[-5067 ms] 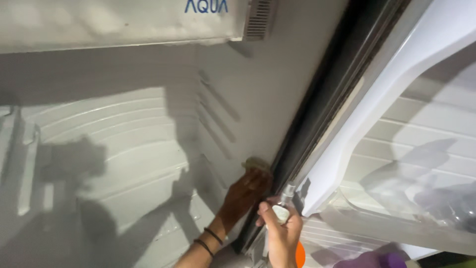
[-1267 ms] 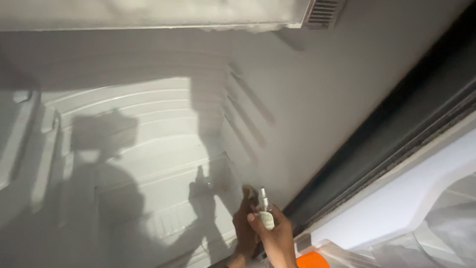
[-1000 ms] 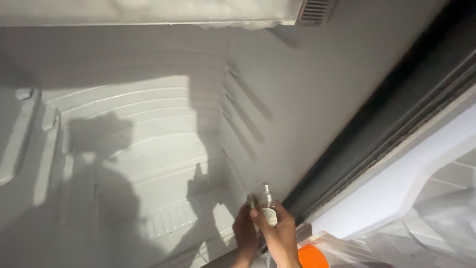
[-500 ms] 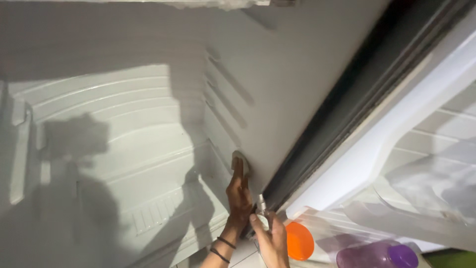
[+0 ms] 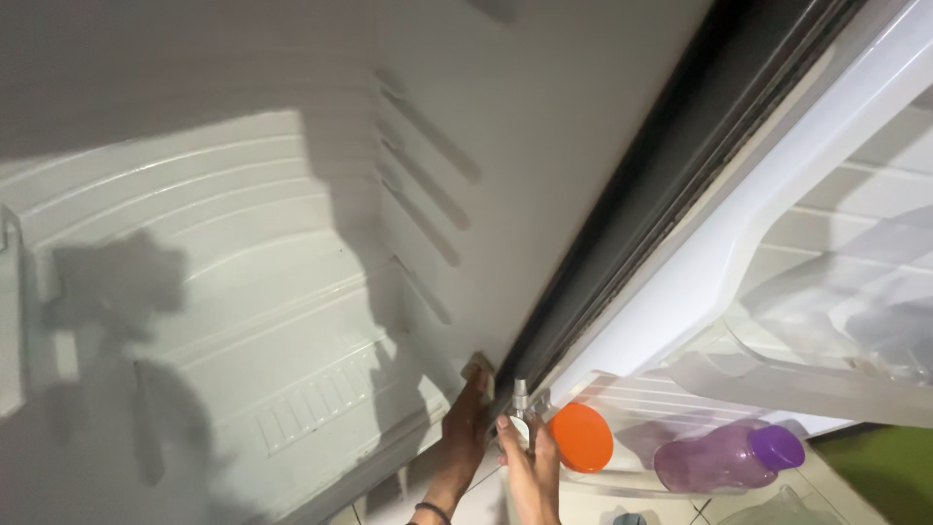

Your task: The person cleans the interior of a large freezer room using a spray bottle and a cloth. They repeatedly spray the cleaning solution onto the walls and wipe the surfaces, focusing on the upper and side areas of the compartment.

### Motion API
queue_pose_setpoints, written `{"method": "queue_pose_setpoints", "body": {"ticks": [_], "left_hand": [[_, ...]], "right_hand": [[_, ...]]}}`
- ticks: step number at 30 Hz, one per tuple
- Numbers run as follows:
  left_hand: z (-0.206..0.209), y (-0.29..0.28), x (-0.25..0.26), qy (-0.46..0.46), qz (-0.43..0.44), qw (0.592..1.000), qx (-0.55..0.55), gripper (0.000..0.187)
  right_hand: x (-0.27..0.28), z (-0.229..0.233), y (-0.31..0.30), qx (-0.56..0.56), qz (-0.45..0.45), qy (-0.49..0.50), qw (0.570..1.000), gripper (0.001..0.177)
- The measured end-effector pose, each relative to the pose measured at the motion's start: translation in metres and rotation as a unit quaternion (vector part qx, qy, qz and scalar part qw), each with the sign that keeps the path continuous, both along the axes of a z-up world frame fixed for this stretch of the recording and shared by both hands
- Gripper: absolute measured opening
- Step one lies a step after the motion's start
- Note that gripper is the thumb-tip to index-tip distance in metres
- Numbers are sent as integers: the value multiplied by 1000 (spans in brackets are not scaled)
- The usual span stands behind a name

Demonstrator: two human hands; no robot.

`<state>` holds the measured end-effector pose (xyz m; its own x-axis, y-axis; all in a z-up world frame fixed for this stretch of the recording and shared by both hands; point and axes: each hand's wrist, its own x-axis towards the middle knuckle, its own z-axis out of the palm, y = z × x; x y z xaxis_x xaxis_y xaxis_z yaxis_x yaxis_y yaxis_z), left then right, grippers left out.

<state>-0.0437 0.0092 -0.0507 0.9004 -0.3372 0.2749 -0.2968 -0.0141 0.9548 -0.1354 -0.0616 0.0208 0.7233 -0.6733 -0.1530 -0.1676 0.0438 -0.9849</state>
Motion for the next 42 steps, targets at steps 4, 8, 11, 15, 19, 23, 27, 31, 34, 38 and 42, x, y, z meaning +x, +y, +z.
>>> {"method": "queue_pose_setpoints", "body": {"ticks": [4,8,11,15,19,23,27,31,34,38,42], "left_hand": [[27,-7,21,-74,221,968,-88,60],[65,-14,48,-214,233,945,-85,51],[82,-31,53,-351,153,924,-15,49],[61,-34,52,-381,110,918,12,49],[18,-29,57,-372,62,925,39,47],[-17,-18,43,-331,8,928,172,58],[-17,0,29,-268,13,953,140,56],[13,2,27,153,53,987,-6,42],[46,-9,38,-166,186,960,-128,47],[82,-34,61,-193,246,942,-125,47],[94,-48,51,-239,162,956,-53,53]], "right_hand": [[-5,0,-6,7,-1,-35,999,32],[-15,-4,-16,32,-26,-41,998,32],[-18,0,-23,22,-29,-48,998,31],[-23,7,-25,31,-32,-48,998,31],[-18,20,-19,56,-27,-47,997,30],[-15,30,-8,55,-16,-36,998,32],[-12,31,1,81,-40,-23,996,31],[-15,21,-5,75,-27,-36,996,31],[-14,11,-14,88,-32,-51,994,30],[-16,-1,-20,76,-21,-74,994,28],[-16,-2,-23,71,-14,-79,994,29]]}}
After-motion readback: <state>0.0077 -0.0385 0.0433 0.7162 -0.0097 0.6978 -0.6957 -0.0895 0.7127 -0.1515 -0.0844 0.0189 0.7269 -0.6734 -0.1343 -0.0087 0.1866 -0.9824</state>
